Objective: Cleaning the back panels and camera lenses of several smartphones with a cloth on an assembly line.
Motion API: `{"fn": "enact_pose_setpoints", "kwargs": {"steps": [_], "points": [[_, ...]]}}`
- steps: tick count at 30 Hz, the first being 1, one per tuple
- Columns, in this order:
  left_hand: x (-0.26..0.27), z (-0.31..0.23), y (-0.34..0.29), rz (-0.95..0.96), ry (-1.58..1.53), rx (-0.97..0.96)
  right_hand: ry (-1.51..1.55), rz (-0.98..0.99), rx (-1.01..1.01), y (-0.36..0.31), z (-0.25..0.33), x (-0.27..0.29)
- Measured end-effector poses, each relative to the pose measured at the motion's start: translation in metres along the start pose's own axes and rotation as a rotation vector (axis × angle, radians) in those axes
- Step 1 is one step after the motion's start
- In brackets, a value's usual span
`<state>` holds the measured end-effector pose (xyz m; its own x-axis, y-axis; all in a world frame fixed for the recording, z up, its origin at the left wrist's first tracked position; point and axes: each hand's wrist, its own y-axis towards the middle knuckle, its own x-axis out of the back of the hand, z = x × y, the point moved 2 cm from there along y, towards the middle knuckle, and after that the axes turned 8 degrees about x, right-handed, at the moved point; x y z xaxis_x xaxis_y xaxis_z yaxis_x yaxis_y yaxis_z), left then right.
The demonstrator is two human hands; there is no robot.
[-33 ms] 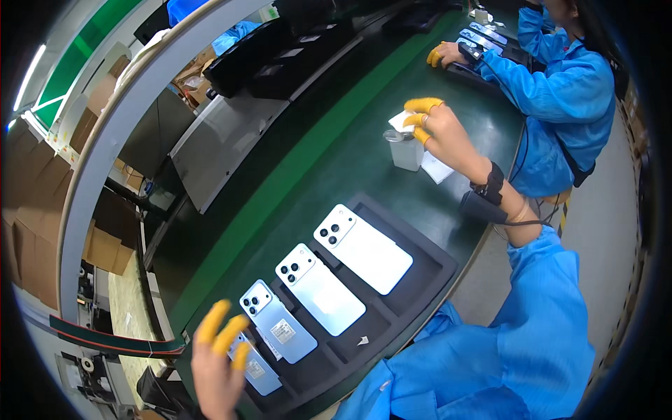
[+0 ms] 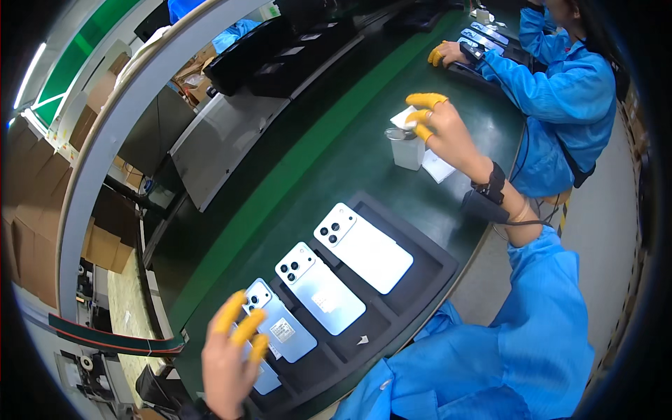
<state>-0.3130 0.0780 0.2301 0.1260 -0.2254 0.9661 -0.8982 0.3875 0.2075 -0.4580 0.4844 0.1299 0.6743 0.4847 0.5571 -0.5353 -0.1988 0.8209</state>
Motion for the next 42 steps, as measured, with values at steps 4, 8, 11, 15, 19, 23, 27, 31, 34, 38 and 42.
{"fn": "enact_pose_setpoints", "kwargs": {"steps": [4,8,11,15,19,23,27,31,34,38,42], "points": [[-0.047,-0.033,0.036,0.114,-0.069,-0.192,0.824,-0.131,-0.477,0.024,0.022,0.001],[-0.090,-0.055,0.060,0.193,-0.241,-0.360,1.694,0.012,-0.700,0.035,0.057,-0.013],[-0.111,-0.063,0.065,0.140,-0.306,-0.425,1.879,0.165,-0.748,0.042,0.072,-0.036],[-0.147,-0.057,0.054,0.220,-0.298,-0.393,1.963,0.249,-0.813,0.041,0.088,-0.071],[-0.161,-0.059,0.045,0.199,-0.332,-0.306,1.278,0.276,-0.487,0.032,0.103,-0.093],[-0.160,-0.056,0.048,0.152,-0.372,-0.327,0.756,0.313,0.447,0.017,0.127,-0.101],[-0.160,-0.056,0.050,0.154,-0.379,-0.308,0.898,0.544,0.431,0.015,0.111,-0.106],[-0.161,-0.061,0.054,0.148,-0.413,-0.304,0.980,0.504,0.375,0.030,0.092,-0.094],[-0.155,-0.066,0.053,0.115,-0.412,-0.340,0.868,0.425,0.257,0.025,0.093,-0.089],[-0.159,-0.061,0.045,0.068,-0.387,-0.354,0.776,0.450,0.485,0.009,0.118,-0.100],[-0.164,-0.056,0.042,0.071,-0.398,-0.354,0.839,0.520,0.519,0.021,0.131,-0.090]]}}
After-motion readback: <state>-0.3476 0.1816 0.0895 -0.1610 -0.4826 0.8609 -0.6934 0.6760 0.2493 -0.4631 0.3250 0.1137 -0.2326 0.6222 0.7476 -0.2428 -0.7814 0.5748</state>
